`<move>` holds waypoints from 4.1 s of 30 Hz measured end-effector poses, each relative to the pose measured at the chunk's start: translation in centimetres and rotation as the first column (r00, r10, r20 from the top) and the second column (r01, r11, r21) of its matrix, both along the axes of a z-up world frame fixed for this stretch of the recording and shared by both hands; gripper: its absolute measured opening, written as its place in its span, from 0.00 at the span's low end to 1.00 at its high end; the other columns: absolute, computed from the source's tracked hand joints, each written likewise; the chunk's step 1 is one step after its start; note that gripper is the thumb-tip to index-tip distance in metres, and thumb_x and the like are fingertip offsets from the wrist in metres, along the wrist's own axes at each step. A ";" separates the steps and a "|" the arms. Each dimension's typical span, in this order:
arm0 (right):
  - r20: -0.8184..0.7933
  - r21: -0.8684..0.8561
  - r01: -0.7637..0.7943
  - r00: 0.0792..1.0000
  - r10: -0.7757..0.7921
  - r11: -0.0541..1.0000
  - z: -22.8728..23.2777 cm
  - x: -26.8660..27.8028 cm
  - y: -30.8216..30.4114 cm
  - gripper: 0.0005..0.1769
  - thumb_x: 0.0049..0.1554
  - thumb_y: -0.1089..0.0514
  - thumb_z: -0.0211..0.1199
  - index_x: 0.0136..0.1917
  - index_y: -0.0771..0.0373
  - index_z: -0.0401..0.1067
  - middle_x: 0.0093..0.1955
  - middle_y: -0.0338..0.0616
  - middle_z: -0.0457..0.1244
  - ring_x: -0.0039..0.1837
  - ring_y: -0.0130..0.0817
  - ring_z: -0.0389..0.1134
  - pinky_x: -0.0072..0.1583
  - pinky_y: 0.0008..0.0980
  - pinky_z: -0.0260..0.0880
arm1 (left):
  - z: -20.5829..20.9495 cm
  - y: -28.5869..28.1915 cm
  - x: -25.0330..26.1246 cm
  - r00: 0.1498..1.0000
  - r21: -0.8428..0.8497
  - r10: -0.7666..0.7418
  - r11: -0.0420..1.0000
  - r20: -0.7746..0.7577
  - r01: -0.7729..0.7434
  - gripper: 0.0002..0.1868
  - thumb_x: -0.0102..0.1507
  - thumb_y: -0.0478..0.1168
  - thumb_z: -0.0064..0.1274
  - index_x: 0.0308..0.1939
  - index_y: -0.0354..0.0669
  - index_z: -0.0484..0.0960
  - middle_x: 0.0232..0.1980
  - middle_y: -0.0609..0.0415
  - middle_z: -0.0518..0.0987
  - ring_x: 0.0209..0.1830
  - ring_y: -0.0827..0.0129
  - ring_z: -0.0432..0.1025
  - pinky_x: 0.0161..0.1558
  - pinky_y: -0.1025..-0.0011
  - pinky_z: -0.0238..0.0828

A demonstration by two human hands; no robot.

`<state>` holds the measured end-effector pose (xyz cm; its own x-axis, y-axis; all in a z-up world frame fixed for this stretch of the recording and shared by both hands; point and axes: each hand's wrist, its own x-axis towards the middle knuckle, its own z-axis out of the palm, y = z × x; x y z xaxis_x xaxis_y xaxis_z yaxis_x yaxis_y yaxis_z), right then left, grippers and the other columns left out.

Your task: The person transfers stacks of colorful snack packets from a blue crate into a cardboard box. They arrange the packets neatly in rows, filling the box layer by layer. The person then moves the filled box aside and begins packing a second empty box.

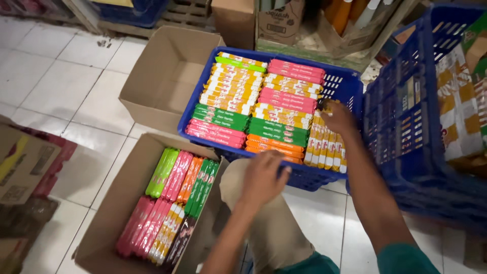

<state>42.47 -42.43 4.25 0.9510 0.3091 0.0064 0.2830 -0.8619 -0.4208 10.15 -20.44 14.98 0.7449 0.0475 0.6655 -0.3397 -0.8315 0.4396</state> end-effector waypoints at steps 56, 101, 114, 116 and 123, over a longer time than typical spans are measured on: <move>0.608 0.525 -0.650 0.738 0.293 0.549 27.4 -23.2 11.8 0.33 0.59 0.84 0.69 0.72 0.78 0.59 0.79 0.73 0.50 0.82 0.65 0.53 0.80 0.56 0.57 | 4.0 13.8 -3.8 0.988 -0.414 -0.087 0.910 -0.129 0.026 0.43 0.58 0.51 0.65 0.74 0.47 0.63 0.73 0.44 0.65 0.74 0.54 0.63 0.75 0.60 0.57; -0.191 0.743 -0.229 0.828 0.527 0.629 14.7 -23.0 35.6 0.18 0.54 0.67 0.69 0.59 0.64 0.75 0.52 0.53 0.67 0.51 0.36 0.73 0.50 0.35 0.77 | -11.9 23.5 -10.6 0.265 0.145 0.269 0.900 -0.926 -0.410 0.58 0.63 0.74 0.41 0.82 0.37 0.42 0.79 0.39 0.57 0.79 0.47 0.54 0.69 0.45 0.57; -0.068 0.830 -0.180 0.907 0.417 0.527 10.0 -21.9 29.3 0.16 0.52 0.63 0.72 0.55 0.63 0.76 0.47 0.48 0.69 0.48 0.38 0.74 0.49 0.37 0.76 | -9.9 15.4 -4.4 0.888 -0.202 0.351 0.886 -0.296 -0.417 0.20 0.63 0.47 0.55 0.58 0.48 0.81 0.55 0.49 0.75 0.59 0.48 0.74 0.56 0.56 0.75; -0.069 0.811 -0.138 0.942 0.328 0.569 10.3 -22.5 24.7 0.16 0.52 0.65 0.71 0.55 0.62 0.77 0.47 0.48 0.70 0.48 0.37 0.74 0.49 0.36 0.77 | -5.8 11.7 -3.7 0.948 -0.227 0.228 0.933 -0.222 -0.278 0.14 0.63 0.43 0.53 0.51 0.46 0.83 0.51 0.48 0.78 0.56 0.47 0.75 0.55 0.56 0.75; 0.064 0.306 0.136 0.985 -0.163 0.942 4.9 -16.6 4.6 0.24 0.55 0.50 0.70 0.62 0.63 0.77 0.54 0.58 0.70 0.55 0.53 0.74 0.56 0.51 0.75 | -2.3 0.6 -2.9 0.973 0.184 0.175 0.972 -0.149 -0.146 0.19 0.58 0.53 0.56 0.50 0.53 0.85 0.46 0.55 0.81 0.53 0.57 0.75 0.58 0.49 0.63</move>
<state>25.88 -37.78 9.16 0.9777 0.1343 0.1612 0.2074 -0.7352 -0.6454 7.24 -19.80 12.73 0.8361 0.0714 0.5439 -0.1310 -0.9368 0.3244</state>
